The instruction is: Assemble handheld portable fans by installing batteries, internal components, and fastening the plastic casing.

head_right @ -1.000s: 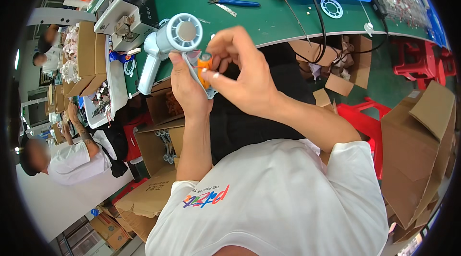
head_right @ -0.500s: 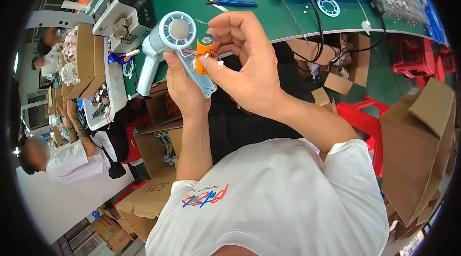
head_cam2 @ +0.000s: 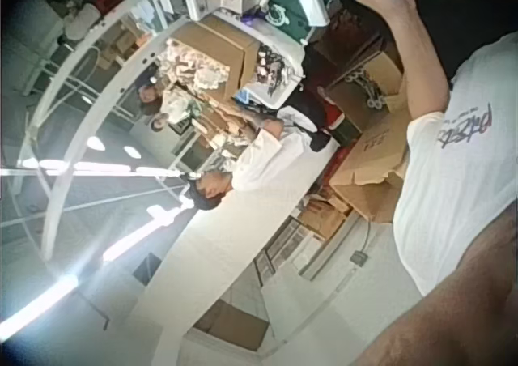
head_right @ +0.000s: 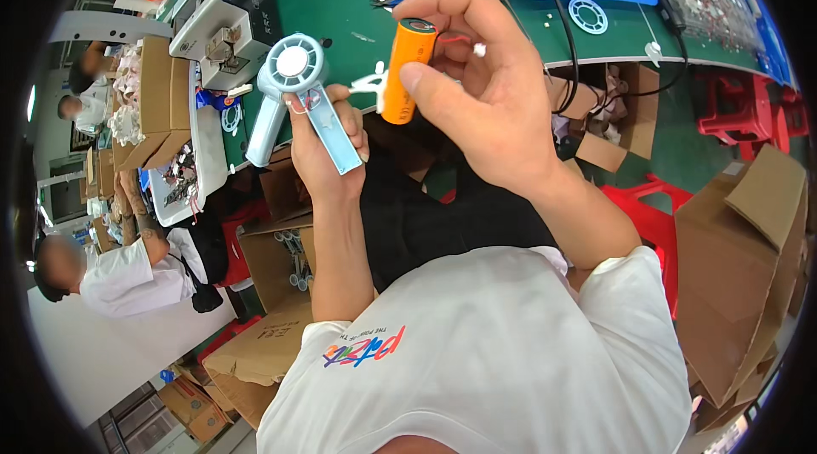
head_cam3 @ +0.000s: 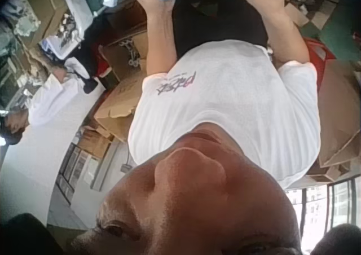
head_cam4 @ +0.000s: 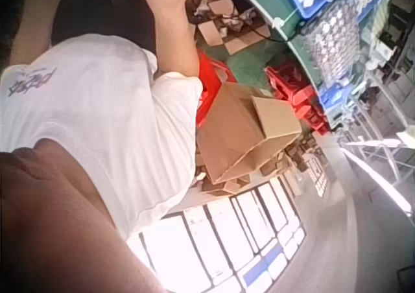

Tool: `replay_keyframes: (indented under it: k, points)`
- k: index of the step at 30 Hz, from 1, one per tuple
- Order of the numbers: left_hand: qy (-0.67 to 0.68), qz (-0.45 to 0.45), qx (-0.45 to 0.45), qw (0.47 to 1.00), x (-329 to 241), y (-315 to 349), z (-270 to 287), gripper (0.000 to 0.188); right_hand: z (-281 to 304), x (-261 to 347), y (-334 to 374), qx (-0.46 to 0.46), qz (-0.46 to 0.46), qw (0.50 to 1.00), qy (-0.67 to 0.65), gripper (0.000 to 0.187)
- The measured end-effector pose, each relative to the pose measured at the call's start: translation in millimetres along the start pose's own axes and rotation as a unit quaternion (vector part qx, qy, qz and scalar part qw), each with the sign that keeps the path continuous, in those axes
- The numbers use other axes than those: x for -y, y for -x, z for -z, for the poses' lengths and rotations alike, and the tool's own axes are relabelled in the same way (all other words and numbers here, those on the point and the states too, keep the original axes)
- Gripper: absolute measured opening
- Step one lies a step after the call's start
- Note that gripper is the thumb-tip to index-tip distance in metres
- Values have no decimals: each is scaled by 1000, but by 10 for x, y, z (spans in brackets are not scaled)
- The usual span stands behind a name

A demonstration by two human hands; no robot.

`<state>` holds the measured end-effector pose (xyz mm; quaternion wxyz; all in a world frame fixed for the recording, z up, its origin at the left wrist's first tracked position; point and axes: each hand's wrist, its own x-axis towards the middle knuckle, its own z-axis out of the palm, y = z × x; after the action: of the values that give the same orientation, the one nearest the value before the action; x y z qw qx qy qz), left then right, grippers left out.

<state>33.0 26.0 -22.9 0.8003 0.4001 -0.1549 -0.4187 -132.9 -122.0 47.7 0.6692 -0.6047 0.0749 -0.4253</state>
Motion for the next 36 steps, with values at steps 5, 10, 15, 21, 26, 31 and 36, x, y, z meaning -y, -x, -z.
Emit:
replay_keyframes:
  k: [5, 10, 15, 21, 26, 31, 36]
  points:
    - [-116, 11, -90, 989, 2, -45, -287, 65, 162, -73, 48, 15, -61, 997, -52, 42]
    - [-223, 44, -92, 969, -120, -245, -375, 62, 205, -7, 96, -44, -55, 998, -3, 41]
    - [-489, 10, -74, 869, -237, -504, -482, 69, 246, 70, 125, -57, -109, 992, 24, 45]
    - [-733, -11, -83, 675, -263, -675, -626, 72, 287, 63, 146, -53, -107, 993, 17, 41]
    - [-755, 0, -91, 650, -273, -677, -615, 70, 310, 90, 135, -59, -120, 991, 23, 41]
    - [-747, -9, -86, 659, -301, -577, -561, 66, 311, 18, 108, -51, -112, 992, 20, 42]
    - [-666, -89, -107, 732, -571, -81, -589, 33, 345, -58, 155, -38, -84, 996, 6, 41]
